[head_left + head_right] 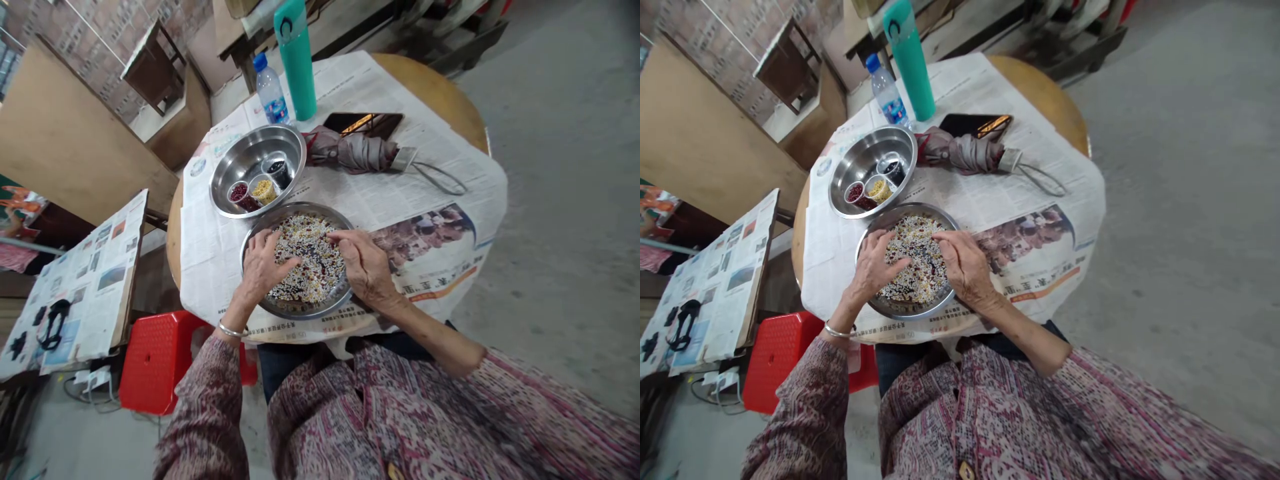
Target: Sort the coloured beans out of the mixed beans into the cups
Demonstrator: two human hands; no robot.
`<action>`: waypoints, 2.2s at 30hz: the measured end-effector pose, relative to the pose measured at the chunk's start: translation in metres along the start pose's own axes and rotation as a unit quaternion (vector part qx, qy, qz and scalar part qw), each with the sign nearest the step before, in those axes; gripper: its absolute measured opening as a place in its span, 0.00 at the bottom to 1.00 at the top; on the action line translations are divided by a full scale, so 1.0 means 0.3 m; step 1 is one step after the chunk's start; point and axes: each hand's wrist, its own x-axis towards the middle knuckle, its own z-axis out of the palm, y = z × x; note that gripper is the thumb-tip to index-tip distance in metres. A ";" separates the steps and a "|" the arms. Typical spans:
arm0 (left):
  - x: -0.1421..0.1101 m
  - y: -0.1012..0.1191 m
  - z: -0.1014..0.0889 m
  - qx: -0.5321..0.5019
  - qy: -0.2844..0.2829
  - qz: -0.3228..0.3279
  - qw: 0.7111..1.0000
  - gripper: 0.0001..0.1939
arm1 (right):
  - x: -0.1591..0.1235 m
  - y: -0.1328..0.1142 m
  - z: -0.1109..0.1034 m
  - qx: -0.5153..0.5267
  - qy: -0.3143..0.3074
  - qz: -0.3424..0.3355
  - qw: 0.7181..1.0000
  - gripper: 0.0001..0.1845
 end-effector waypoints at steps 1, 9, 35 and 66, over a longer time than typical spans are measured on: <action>0.021 0.018 0.007 -0.002 -0.019 0.015 1.000 0.36 | 0.000 0.001 0.000 -0.002 -0.001 0.002 1.000 0.19; 0.156 0.135 0.073 -0.069 -0.096 0.104 0.988 0.15 | 0.006 -0.004 -0.002 -0.007 -0.007 0.004 1.000 0.20; 0.062 0.060 0.041 -0.109 -0.065 0.017 0.992 0.14 | 0.007 0.009 0.008 -0.013 -0.002 -0.012 1.000 0.17; 0.041 0.038 0.038 -0.100 -0.065 -0.016 0.993 0.14 | 0.005 0.013 0.008 -0.024 -0.001 -0.030 0.999 0.16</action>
